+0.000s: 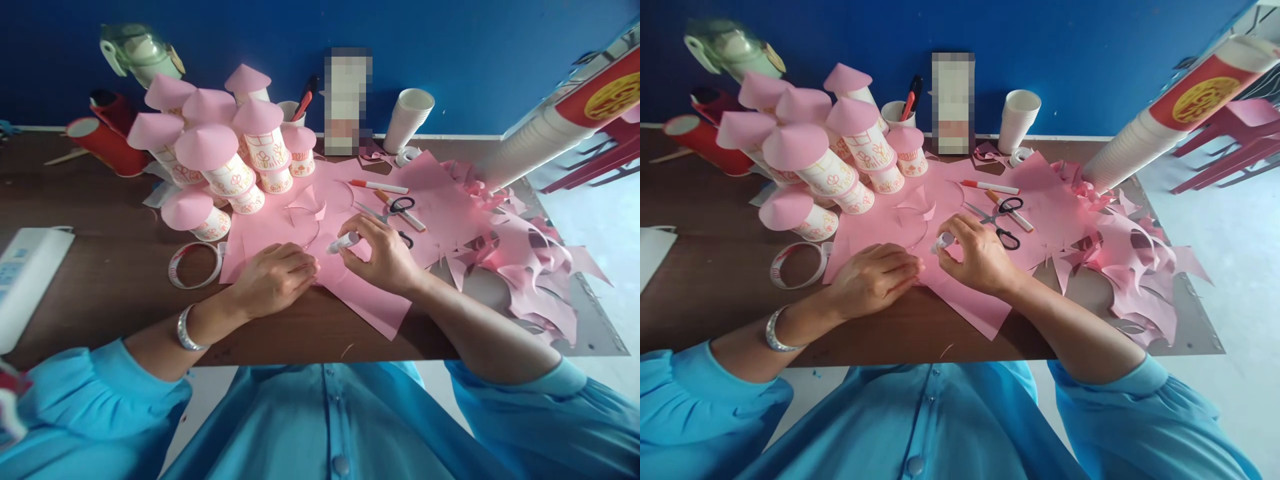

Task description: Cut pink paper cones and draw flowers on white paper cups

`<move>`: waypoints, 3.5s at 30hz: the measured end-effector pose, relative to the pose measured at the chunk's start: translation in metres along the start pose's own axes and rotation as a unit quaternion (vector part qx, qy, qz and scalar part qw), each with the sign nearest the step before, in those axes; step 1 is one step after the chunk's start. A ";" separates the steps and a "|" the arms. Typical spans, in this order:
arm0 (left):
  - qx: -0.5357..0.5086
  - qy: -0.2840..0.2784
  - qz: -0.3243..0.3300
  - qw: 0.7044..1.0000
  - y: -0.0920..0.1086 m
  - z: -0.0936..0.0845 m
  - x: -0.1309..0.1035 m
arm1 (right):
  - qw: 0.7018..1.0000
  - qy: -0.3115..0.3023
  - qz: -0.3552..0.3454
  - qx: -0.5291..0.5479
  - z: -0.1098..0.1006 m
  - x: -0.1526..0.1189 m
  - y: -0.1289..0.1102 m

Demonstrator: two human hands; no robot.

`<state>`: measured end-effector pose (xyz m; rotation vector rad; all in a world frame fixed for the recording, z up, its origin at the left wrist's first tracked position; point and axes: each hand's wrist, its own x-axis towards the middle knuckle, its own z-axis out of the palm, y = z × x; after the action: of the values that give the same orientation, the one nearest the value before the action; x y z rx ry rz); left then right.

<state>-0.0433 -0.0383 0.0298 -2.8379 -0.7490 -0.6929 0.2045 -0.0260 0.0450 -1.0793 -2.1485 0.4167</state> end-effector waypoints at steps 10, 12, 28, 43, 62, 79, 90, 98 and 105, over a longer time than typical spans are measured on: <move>-0.003 -0.005 0.006 1.000 0.001 0.000 0.000 | 0.999 -0.044 -0.021 -0.012 0.007 0.000 0.000; -0.006 -0.005 0.007 1.000 0.000 0.000 0.000 | 0.999 -0.044 -0.025 -0.014 0.008 0.001 0.000; -0.016 -0.016 0.005 1.000 0.000 0.001 -0.001 | 0.996 -0.080 -0.034 -0.024 0.010 -0.003 0.009; -0.021 -0.042 -0.010 0.999 0.001 0.002 -0.004 | 0.995 -0.080 0.005 -0.066 0.003 -0.001 0.020; -0.021 -0.041 -0.008 0.999 0.002 0.000 -0.002 | 0.998 -0.045 -0.025 -0.030 0.005 -0.003 -0.001; -0.039 -0.048 -0.011 0.998 0.002 0.000 -0.004 | 0.992 -0.088 0.000 -0.093 0.002 0.000 0.017; -0.017 -0.055 -0.010 0.998 0.003 -0.002 -0.002 | 0.991 -0.064 -0.005 -0.115 -0.007 0.000 0.020; -0.014 -0.063 -0.012 0.998 0.004 -0.004 0.000 | 0.999 -0.006 0.001 -0.051 -0.009 -0.001 0.003; -0.011 -0.050 -0.005 0.999 0.004 -0.003 0.000 | 0.996 -0.075 -0.029 -0.027 0.014 -0.003 0.004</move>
<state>-0.0427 -0.0422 0.0329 -2.9088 -0.7745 -0.5659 0.1981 -0.0262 0.0315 -1.0418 -2.3296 0.4274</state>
